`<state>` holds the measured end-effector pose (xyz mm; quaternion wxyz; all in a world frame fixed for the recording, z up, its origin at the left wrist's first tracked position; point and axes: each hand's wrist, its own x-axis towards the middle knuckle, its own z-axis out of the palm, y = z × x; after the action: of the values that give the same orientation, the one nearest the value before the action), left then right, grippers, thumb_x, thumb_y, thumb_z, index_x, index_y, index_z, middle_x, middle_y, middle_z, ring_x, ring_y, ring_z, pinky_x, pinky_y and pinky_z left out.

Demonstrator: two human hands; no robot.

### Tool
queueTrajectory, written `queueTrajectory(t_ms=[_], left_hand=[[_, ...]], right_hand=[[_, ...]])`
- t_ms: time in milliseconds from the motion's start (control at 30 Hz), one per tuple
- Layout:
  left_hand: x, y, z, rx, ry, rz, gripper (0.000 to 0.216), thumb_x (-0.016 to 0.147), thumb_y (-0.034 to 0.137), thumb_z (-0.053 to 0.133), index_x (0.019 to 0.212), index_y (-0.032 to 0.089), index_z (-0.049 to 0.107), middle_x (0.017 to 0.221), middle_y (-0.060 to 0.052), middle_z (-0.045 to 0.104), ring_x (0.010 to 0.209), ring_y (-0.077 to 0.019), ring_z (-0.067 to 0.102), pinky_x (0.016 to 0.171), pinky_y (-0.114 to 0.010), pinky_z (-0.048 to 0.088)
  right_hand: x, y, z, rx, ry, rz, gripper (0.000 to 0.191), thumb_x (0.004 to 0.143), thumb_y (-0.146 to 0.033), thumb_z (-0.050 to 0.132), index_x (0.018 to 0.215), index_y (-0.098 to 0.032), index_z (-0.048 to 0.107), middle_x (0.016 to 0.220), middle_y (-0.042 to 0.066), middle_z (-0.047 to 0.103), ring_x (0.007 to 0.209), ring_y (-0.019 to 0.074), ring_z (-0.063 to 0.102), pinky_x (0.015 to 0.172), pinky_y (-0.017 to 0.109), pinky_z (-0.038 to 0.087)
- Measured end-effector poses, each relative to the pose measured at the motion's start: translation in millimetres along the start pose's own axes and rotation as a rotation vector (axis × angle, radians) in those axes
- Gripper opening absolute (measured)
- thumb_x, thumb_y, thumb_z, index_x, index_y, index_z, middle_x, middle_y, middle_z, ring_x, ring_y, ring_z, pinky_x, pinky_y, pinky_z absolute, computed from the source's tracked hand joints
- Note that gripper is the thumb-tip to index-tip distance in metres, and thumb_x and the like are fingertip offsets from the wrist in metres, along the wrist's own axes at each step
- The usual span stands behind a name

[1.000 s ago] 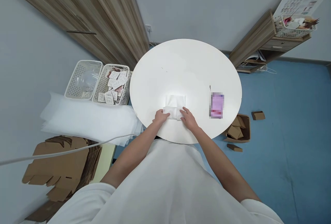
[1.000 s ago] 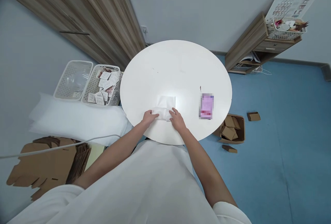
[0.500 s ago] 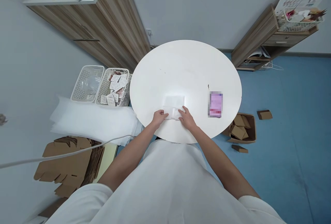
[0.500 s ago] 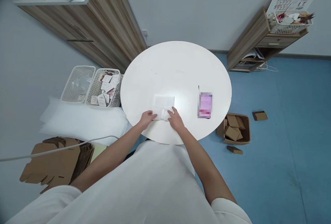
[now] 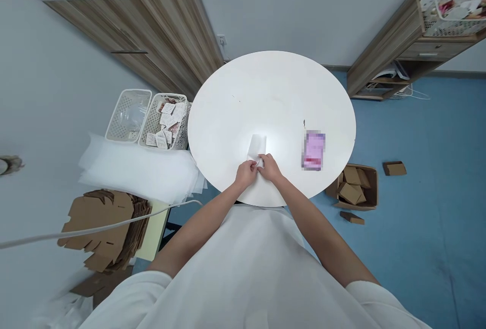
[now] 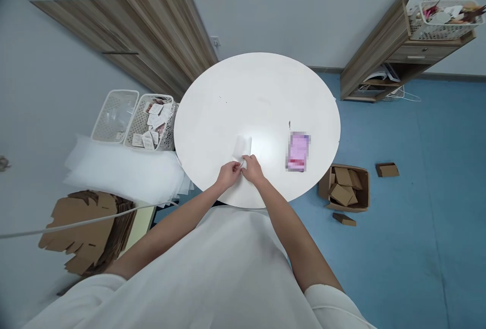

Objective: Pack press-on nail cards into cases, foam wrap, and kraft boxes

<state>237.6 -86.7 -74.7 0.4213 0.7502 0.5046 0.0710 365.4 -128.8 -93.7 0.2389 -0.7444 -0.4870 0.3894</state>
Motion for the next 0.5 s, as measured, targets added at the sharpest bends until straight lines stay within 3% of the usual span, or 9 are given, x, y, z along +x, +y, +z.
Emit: queueTrajectory(t_ms=[167,300,400,500], left_hand=[[-15.6,0.2,15.7,0.244,-0.013,0.129,0.043,0.072,0.013,0.043,0.115,0.015,0.049,0.098,-0.01,0.051,0.091,-0.0221,0.052,0.077,-0.037,0.046],[-26.9,3.2,22.4,0.364,-0.06,0.177,0.053,0.074,0.019,0.044,0.127,0.015,0.037,0.105,-0.012,0.046,0.095,-0.0255,0.047,0.076,-0.04,0.044],[-31.1,2.4,16.1,0.386,-0.079,0.224,0.047,0.078,0.026,0.044,0.124,0.017,0.04,0.108,-0.012,0.047,0.096,-0.0256,0.048,0.076,-0.04,0.042],[-25.0,-3.3,-1.0,0.404,0.008,0.272,0.043,0.078,0.032,0.047,0.119,0.019,0.045,0.117,-0.012,0.047,0.107,-0.0278,0.044,0.086,-0.042,0.038]], right_hand=[[6.5,-3.9,-5.3,0.074,0.008,0.06,0.027,0.078,-0.027,0.047,0.104,-0.021,0.054,0.092,0.004,0.053,0.078,0.0148,0.053,0.07,0.027,0.043],[15.4,-10.3,-3.5,0.007,0.09,0.164,0.019,0.08,-0.033,0.045,0.093,-0.021,0.05,0.083,0.002,0.056,0.071,0.0152,0.053,0.064,0.028,0.04],[19.0,-10.2,-1.8,-0.006,0.101,0.199,0.017,0.078,-0.031,0.047,0.092,-0.021,0.045,0.078,0.0,0.057,0.067,0.015,0.052,0.061,0.027,0.038],[19.2,-9.2,0.2,0.004,0.103,0.212,0.017,0.077,-0.032,0.049,0.09,-0.022,0.043,0.073,-0.001,0.055,0.065,0.0148,0.052,0.06,0.027,0.038]])
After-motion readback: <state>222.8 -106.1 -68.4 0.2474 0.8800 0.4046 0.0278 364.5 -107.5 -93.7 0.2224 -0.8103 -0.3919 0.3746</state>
